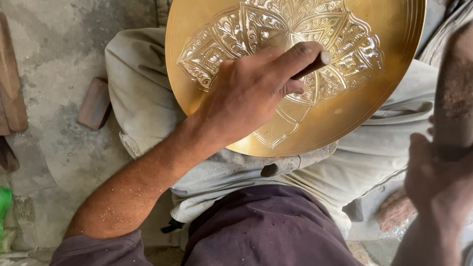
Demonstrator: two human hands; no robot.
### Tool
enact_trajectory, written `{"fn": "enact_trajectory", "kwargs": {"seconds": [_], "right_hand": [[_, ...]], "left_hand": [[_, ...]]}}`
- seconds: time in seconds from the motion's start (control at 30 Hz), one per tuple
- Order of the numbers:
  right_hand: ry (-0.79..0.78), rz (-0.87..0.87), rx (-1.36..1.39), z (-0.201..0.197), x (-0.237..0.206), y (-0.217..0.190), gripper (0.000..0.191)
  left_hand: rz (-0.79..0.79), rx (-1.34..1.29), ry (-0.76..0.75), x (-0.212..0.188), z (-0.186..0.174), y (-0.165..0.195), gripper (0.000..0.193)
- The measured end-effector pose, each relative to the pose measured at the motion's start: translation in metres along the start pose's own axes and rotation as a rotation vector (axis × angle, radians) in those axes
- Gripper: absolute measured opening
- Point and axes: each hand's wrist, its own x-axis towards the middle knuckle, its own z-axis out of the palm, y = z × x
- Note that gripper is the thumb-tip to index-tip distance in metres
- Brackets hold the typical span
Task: The person sits on the floor with a brass plate resting on their lap and hammers a chisel-like punch to deepen an ornate floral relief pattern across the plate's surface. They reposition the punch repeatedly over different parts of the design while striking it with a wooden mallet.
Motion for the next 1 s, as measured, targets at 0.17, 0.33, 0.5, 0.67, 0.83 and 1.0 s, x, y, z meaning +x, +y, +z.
{"fn": "enact_trajectory", "kwargs": {"seconds": [0.17,0.33,0.5,0.67,0.83,1.0], "right_hand": [[-0.119,-0.050,0.344,-0.020,0.035,-0.010,0.048],[-0.247,-0.256,-0.135,-0.024,0.077,-0.026,0.011],[-0.333,-0.662,-0.470,-0.042,0.111,-0.077,0.043],[-0.399,-0.712,-0.566,-0.047,0.120,-0.126,0.043],[-0.403,-0.721,-0.693,-0.040,0.117,-0.105,0.040],[-0.395,-0.546,-0.490,-0.036,0.109,-0.020,0.033]], "left_hand": [[-0.012,-0.011,-0.106,0.004,0.002,0.003,0.032],[-0.084,0.037,-0.024,-0.002,0.006,0.016,0.026],[-0.213,-0.011,0.331,-0.020,0.012,0.047,0.019],[-0.503,-0.080,0.433,-0.027,0.014,0.067,0.019],[-0.432,-0.063,0.472,-0.031,0.018,0.065,0.022],[-0.292,-0.002,0.345,-0.031,0.019,0.047,0.026]]}}
